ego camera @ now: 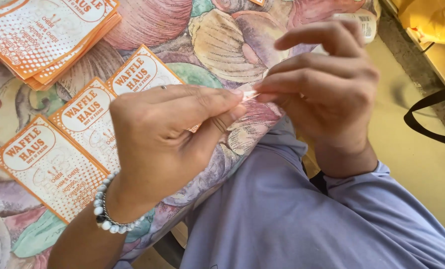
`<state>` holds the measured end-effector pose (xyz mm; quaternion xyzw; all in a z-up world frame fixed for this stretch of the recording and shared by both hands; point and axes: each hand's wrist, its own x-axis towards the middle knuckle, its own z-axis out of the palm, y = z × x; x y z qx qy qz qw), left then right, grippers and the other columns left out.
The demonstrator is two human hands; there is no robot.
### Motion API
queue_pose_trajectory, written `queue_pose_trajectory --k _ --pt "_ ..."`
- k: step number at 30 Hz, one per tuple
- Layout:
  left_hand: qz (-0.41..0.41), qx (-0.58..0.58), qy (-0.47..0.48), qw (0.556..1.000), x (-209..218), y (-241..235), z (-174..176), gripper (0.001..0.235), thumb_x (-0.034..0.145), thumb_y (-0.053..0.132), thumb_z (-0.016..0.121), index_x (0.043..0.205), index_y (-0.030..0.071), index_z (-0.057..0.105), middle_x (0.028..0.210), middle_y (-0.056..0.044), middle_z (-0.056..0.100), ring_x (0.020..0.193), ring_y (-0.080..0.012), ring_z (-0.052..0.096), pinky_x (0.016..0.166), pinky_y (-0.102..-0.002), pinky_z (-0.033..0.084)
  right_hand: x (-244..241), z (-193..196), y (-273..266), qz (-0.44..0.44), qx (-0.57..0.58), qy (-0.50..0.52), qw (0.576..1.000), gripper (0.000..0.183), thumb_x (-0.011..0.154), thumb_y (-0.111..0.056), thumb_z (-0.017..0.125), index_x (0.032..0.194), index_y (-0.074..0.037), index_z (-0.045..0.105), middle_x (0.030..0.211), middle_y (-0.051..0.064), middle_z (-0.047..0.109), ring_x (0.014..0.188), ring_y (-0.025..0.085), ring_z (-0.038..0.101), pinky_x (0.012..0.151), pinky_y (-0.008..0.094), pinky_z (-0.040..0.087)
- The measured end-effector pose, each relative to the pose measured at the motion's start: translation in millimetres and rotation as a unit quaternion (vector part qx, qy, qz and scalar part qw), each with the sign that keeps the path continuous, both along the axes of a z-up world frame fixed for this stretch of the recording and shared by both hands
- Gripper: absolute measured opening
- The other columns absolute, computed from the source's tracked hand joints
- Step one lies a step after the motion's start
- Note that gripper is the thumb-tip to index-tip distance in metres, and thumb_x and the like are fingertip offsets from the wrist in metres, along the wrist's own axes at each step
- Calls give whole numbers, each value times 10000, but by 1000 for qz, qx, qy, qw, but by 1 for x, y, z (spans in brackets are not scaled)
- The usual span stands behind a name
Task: Applying glue to paper templates and folding them to assemble small packets.
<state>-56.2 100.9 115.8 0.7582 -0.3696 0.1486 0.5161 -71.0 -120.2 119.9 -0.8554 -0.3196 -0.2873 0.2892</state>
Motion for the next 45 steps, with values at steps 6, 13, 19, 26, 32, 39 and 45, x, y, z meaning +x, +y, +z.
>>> queue_pose_trajectory --k 6,13,19,26,32,39,45 --pt "-3 -15 82 997 10 -2 0 84 955 7 828 1027 -10 789 995 -137 792 880 -188 801 775 -269 623 3 -10 -33 29 57 86 994 237 1007 -115 706 1000 121 683 1090 273 736 1131 458 719 1060 521 607" --pt "53 -158 233 958 17 3 -12 81 972 -10 792 1037 -25 746 1028 -145 773 932 -144 725 843 -238 598 4 -82 -49 64 299 274 912 673 857 -49 816 1428 91 489 1531 223 481 1412 246 514 1101 356 591" --pt "-20 -36 196 980 31 8 -2 449 931 173 798 1298 9 596 1148 -168 749 997 -195 768 876 -259 648 12 -31 -53 1 5 313 950 923 915 -127 886 1639 14 331 855 -43 700 894 17 494 1034 208 427" --pt "58 54 197 977 33 1 -22 91 886 66 873 911 60 786 805 -14 778 688 -49 694 659 -189 551 24 -24 -60 48 -76 330 940 756 922 -115 803 1578 -72 430 985 35 780 832 96 710 776 270 567" --pt "139 -6 225 964 36 20 -47 117 949 36 855 1014 2 763 917 -90 783 824 -100 729 732 -192 569 33 -106 -59 92 373 365 848 682 908 94 751 1515 74 440 1043 268 693 899 253 714 794 335 643" --pt "144 56 253 955 21 39 -66 84 920 60 823 976 8 787 910 -74 792 789 -79 701 720 -205 569 33 -113 -49 19 358 352 864 609 922 87 774 1464 45 499 1000 217 724 854 197 697 793 304 614" --pt "131 54 225 964 17 36 -69 100 914 76 826 971 1 792 896 -71 793 780 -83 715 716 -209 587 30 -118 -53 29 363 291 885 660 910 63 773 1484 77 448 1000 313 694 888 316 727 785 341 630"
